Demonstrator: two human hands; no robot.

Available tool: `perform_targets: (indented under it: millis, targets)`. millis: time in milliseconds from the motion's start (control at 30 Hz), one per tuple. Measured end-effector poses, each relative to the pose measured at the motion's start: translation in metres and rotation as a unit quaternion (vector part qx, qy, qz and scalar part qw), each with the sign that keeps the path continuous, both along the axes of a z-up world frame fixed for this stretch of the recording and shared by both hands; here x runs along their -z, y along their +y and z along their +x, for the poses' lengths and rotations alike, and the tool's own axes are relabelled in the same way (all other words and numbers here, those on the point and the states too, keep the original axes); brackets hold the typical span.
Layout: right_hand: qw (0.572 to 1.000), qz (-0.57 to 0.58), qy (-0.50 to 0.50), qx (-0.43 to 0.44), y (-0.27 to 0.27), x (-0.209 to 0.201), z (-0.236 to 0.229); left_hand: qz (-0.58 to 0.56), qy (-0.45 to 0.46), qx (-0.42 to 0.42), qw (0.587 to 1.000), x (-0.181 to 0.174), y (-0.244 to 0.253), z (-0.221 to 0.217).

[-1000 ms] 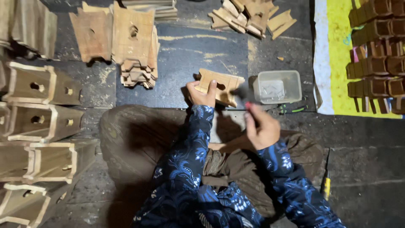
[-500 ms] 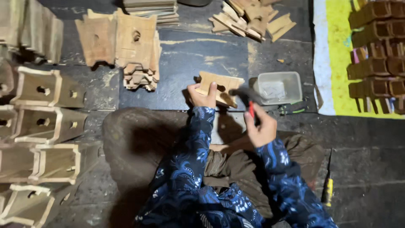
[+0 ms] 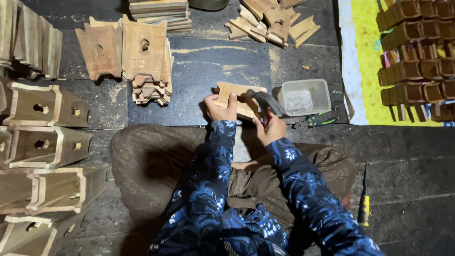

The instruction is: The person assembles small wooden components by aligning pre-cut pieces and securing them with a hammer and nails. The person picks up wooden panels, fits them together to form box-like structures, and uses a hammer to drive nails into the joints.

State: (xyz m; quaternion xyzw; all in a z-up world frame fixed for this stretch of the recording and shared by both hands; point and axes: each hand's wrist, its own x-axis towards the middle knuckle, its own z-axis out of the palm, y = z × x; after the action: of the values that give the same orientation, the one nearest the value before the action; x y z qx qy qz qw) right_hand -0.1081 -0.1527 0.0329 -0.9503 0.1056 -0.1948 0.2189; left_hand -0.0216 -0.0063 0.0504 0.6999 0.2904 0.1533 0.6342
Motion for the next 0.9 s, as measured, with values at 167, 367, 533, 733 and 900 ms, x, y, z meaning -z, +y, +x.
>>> perform_targets:
  millis: [167, 367, 533, 733, 900]
  targets:
    - [0.990, -0.096, 0.097, -0.023, 0.007, -0.019, 0.004, 0.019, -0.001, -0.012, 1.000, 0.019, -0.005, 0.008]
    - [0.988, -0.109, 0.103, -0.025, 0.012, -0.031, 0.005, 0.023, -0.022, -0.014, 0.999, 0.022, -0.003, 0.008]
    - [0.994, -0.076, 0.073, -0.035, -0.001, -0.015, 0.005, 0.015, -0.043, -0.010, 0.999, 0.021, -0.001, 0.006]
    - [0.997, 0.060, 0.031, -0.037, 0.000, -0.035, 0.004, 0.003, -0.040, -0.005, 0.999, 0.014, 0.001, 0.005]
    - [0.974, 0.209, 0.036, -0.075, -0.017, -0.072, -0.012, -0.003, -0.032, 0.008, 0.999, 0.001, 0.003, -0.001]
